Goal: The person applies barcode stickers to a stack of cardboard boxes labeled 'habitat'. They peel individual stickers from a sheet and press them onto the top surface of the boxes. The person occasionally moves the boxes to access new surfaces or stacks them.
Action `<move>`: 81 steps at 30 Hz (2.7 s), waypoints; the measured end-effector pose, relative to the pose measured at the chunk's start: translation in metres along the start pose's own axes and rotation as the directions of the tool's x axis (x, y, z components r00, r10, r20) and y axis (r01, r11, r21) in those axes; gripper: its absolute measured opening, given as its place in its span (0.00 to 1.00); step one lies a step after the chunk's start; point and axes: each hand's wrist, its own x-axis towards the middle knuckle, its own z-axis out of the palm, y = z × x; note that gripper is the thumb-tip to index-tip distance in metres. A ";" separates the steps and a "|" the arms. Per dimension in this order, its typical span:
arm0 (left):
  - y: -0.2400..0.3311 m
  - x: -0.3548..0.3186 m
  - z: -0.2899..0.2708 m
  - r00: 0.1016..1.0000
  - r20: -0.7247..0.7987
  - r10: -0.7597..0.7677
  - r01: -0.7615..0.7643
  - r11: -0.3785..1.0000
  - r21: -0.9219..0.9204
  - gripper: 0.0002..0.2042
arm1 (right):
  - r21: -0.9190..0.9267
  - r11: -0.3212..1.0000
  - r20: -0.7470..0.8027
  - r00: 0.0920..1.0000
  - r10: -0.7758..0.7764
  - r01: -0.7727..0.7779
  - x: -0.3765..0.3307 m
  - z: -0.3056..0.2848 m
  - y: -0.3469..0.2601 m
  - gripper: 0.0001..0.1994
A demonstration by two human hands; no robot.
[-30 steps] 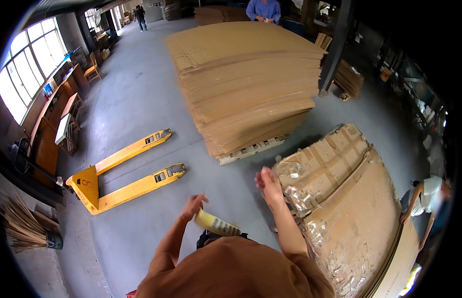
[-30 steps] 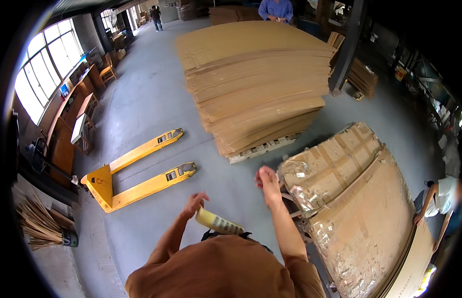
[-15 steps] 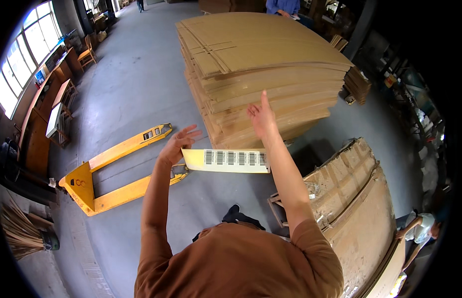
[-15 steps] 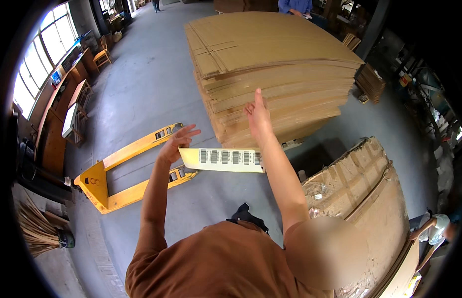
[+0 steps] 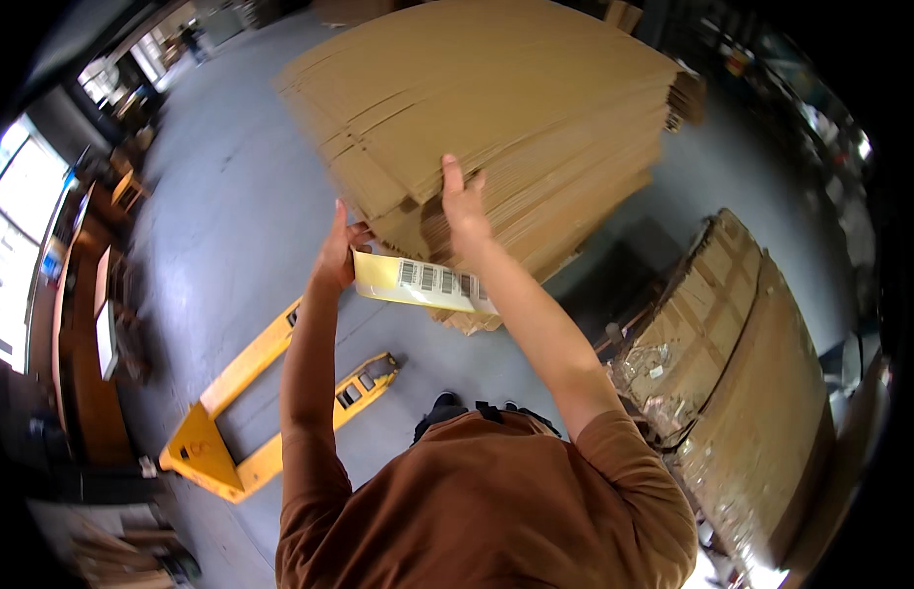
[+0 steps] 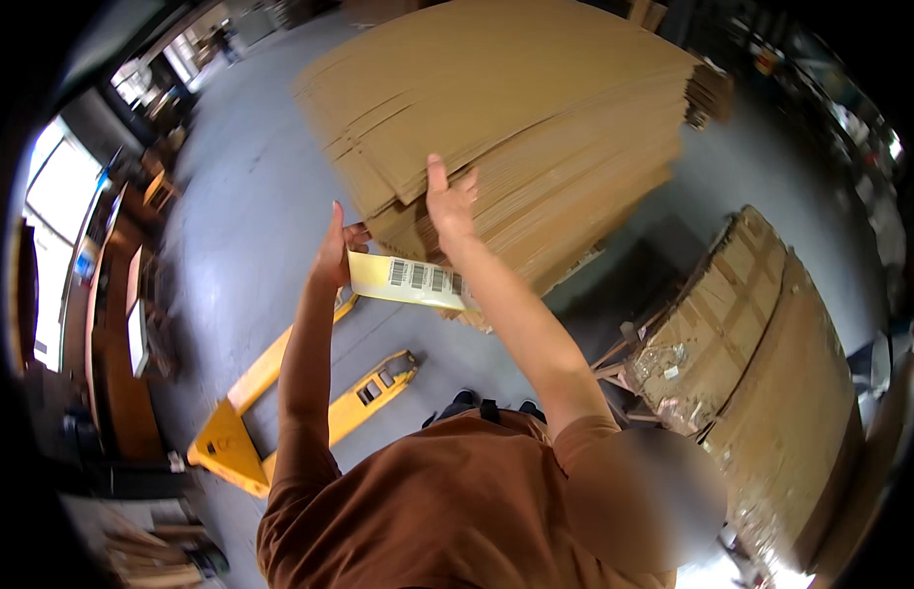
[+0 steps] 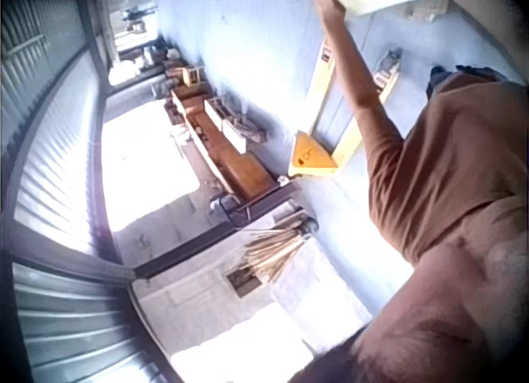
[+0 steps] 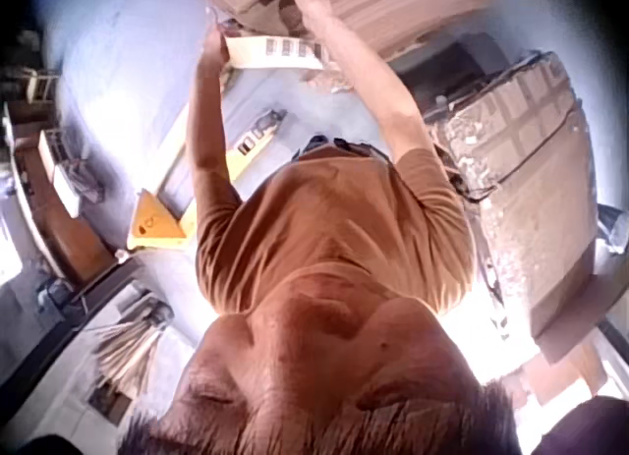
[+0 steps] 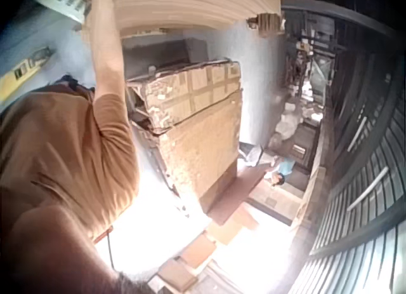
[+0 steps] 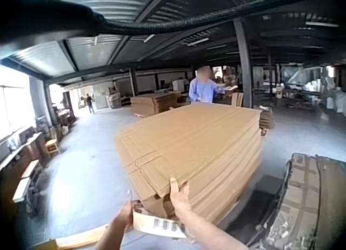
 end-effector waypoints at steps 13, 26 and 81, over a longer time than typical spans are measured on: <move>0.024 0.039 -0.015 0.962 0.087 -0.258 0.227 0.936 0.268 0.37 | 0.161 0.981 -0.176 0.975 0.138 -0.110 -0.045 -0.024 0.061 0.46; -0.005 0.037 0.040 0.965 0.151 -0.215 0.199 0.974 0.112 0.36 | 0.566 0.823 -0.188 0.966 0.176 -0.040 -0.038 -0.024 0.040 0.42; 0.025 0.013 0.123 0.854 0.429 -0.293 0.219 0.952 0.213 0.45 | 0.597 0.802 0.048 0.999 -0.012 -0.019 -0.065 -0.119 -0.091 0.31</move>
